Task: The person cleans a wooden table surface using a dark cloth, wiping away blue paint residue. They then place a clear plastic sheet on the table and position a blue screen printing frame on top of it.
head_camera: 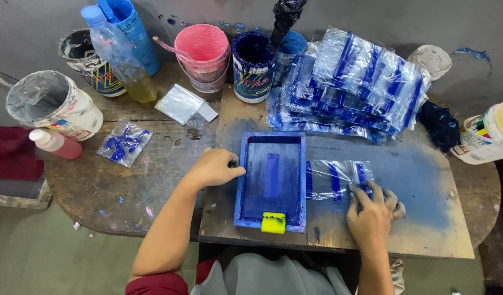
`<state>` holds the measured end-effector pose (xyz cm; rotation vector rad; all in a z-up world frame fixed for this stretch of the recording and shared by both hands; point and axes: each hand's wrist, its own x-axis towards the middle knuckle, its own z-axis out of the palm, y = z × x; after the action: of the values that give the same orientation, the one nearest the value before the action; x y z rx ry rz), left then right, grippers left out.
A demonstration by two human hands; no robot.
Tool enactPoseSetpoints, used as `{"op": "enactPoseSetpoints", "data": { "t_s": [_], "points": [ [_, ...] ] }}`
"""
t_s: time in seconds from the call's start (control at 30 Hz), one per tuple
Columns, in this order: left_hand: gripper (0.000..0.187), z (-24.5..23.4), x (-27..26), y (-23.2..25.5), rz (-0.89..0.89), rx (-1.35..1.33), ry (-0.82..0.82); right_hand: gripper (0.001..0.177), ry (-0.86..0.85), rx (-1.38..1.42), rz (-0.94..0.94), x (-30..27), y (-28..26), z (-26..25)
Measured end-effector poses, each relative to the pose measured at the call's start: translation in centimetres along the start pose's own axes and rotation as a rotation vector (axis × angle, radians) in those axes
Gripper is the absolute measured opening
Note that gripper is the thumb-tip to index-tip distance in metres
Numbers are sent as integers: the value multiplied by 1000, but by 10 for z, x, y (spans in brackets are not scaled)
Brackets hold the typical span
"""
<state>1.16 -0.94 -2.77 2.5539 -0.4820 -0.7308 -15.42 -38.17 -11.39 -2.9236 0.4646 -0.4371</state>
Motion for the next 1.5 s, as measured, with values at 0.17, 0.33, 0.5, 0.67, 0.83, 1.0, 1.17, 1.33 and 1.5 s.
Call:
{"op": "enactPoseSetpoints", "data": {
  "t_s": [0.17, 0.33, 0.5, 0.67, 0.83, 1.0, 1.17, 1.33, 1.5],
  "points": [
    [47, -3, -2, 2, -1, 9, 1, 29, 4, 18, -2, 0, -5, -6],
    [47, -5, -4, 2, 3, -20, 5, 28, 6, 5, -3, 0, -5, -5],
    [50, -9, -5, -4, -12, -10, 19, 32, 12, 6, -10, -1, -2, -3],
    [47, -20, -11, -10, -65, 38, 38, 34, 176, -10, -43, -4, 0, 1],
    [46, -26, -13, -15, -136, 59, 28, 35, 297, 37, -104, -5, 6, 3],
    [49, -28, -15, -19, -158, 28, 41, 47, 278, -20, -29, -6, -1, -8],
    [48, -29, -15, -14, -168, 82, 36, 50, 300, 130, -151, -14, -14, 2],
    [51, -28, -16, -13, -156, 115, 37, 44, -238, 667, -221, -26, -81, -8],
    [52, -28, -23, -22, -127, 81, 119, 40, -319, 832, -246, -23, -119, -19]
  ]
}}
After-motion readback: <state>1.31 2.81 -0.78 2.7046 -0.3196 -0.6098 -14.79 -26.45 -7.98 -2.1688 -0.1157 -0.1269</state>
